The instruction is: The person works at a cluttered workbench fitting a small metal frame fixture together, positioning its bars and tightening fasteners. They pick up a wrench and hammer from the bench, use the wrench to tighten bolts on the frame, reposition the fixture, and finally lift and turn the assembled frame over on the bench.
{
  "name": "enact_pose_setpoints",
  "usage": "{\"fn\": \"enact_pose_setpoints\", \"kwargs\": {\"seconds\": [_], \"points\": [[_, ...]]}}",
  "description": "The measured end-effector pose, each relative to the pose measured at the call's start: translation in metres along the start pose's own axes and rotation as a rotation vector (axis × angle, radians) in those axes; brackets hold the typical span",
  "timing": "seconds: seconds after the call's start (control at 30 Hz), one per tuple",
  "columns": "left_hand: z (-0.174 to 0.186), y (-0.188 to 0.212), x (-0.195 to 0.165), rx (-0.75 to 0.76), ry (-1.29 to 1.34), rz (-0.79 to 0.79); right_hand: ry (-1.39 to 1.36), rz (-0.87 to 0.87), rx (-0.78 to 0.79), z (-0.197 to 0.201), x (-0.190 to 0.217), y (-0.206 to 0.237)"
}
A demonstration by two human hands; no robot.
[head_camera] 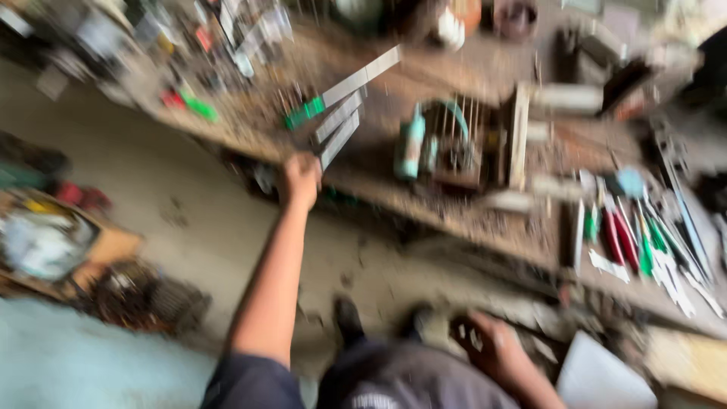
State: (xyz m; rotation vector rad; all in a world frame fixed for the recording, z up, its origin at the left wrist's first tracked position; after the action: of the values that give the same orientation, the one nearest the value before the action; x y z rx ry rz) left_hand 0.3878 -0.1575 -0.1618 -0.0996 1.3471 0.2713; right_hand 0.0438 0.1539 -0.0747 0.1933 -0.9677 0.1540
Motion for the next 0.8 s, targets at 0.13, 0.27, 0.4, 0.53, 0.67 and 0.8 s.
{"fn": "enact_pose_setpoints", "kwargs": {"seconds": [0.13, 0.27, 0.4, 0.53, 0.67, 0.8], "points": [[-0.024, -0.006, 0.019, 0.085, 0.508, 0.206, 0.103, -0.347, 0.118, -0.013, -0.017, 0.01], [-0.023, 0.013, 0.017, 0.078, 0.495, 0.101, 0.114, -0.395, 0.176, -0.021, -0.012, -0.008], [-0.024, 0.052, 0.011, 0.068, 0.216, -0.101, 0.154, -0.479, 0.269, -0.038, -0.031, -0.025], [-0.042, 0.093, 0.019, 0.138, -0.177, -0.092, 0.321, -0.463, 0.36, -0.042, -0.073, -0.033], [-0.072, 0.123, -0.019, 0.17, -0.442, -0.46, 0.402, -0.237, 0.321, -0.041, -0.1, -0.042], [-0.102, 0.131, -0.033, 0.21, -0.73, -0.414, 0.435, -0.322, 0.305, -0.023, -0.138, -0.02]]}}
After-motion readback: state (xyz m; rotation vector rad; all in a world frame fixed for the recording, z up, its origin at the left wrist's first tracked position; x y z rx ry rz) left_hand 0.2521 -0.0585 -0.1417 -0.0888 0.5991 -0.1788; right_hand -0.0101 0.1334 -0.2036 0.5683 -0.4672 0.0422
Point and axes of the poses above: each hand's wrist, its own y-axis away from the middle knuckle, its own z-axis out of the back of the hand, x = y × z, the point moved 10 cm from there along -y, towards the middle knuckle, and after that the axes turned 4 degrees about -y, right-handed, at the moved point
